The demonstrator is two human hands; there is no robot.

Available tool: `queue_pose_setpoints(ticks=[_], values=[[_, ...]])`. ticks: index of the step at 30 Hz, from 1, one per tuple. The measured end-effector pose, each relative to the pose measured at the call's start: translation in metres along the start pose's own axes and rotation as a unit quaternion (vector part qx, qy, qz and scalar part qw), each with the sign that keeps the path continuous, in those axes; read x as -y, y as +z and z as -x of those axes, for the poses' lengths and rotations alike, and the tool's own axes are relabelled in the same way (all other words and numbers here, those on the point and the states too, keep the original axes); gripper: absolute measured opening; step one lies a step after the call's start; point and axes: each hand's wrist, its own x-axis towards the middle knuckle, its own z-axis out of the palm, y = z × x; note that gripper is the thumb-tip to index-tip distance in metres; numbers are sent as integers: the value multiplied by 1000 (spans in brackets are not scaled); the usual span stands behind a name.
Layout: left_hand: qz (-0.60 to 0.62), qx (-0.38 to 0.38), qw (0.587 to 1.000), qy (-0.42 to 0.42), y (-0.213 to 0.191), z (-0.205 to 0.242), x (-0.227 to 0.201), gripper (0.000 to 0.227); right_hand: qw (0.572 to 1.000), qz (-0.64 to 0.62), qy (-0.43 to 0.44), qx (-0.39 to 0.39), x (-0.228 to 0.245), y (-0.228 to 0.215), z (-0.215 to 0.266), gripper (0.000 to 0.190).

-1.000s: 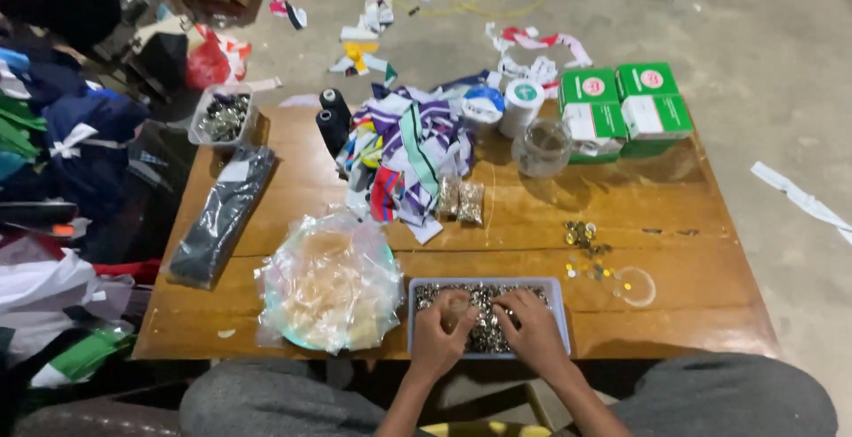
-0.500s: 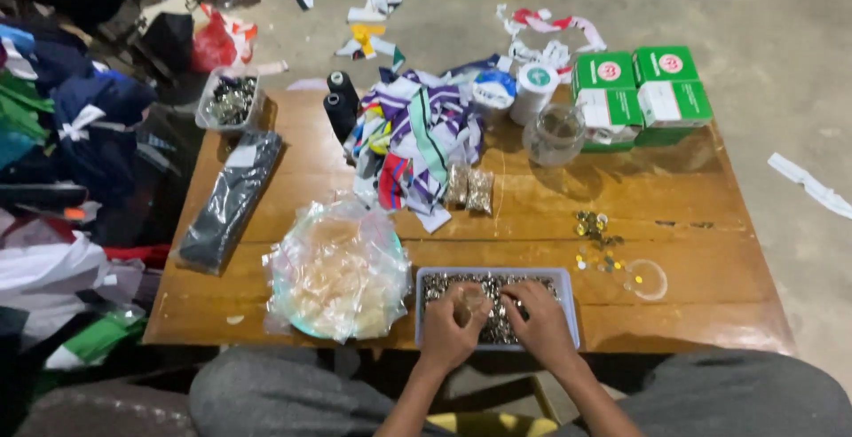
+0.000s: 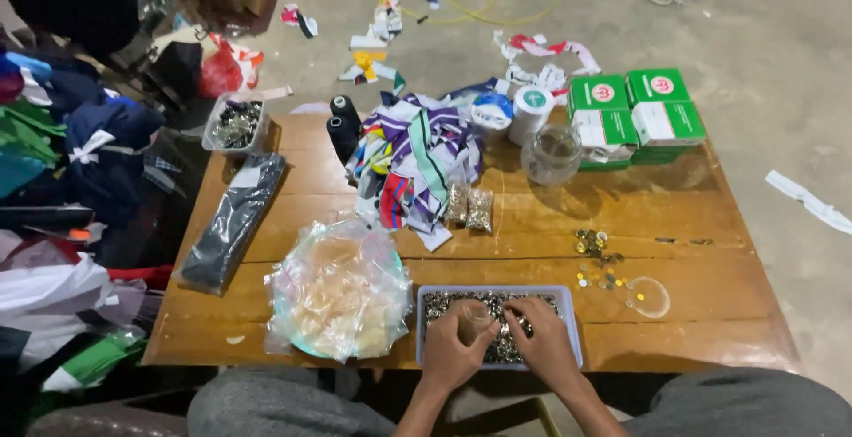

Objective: Sorting small metal components, such as rivets or eyelets, from a plastic tray on a cluttered workbench.

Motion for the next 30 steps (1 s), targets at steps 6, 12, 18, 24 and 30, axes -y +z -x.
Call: queue_pose_setpoints(ticks=[6,12,18,24,30], values=[[-41,28,998,-40,2,7,0,42,996,-53,59,-48,-5,-4,4,21],[-84,10,983,160,20,15,38,37,989,-125,73,-14,51,-44,-2,15],[-91,2,983,157,23,10,48,40,988,-147,-42,29,39,-27,1,16],[-45,22,996,69,13,9,20,39,995,-99,-5,2,21,-17,1,21],[79,-49,995,-25,12,3,27,22,986,134,-80,54,13,8,-3,27]])
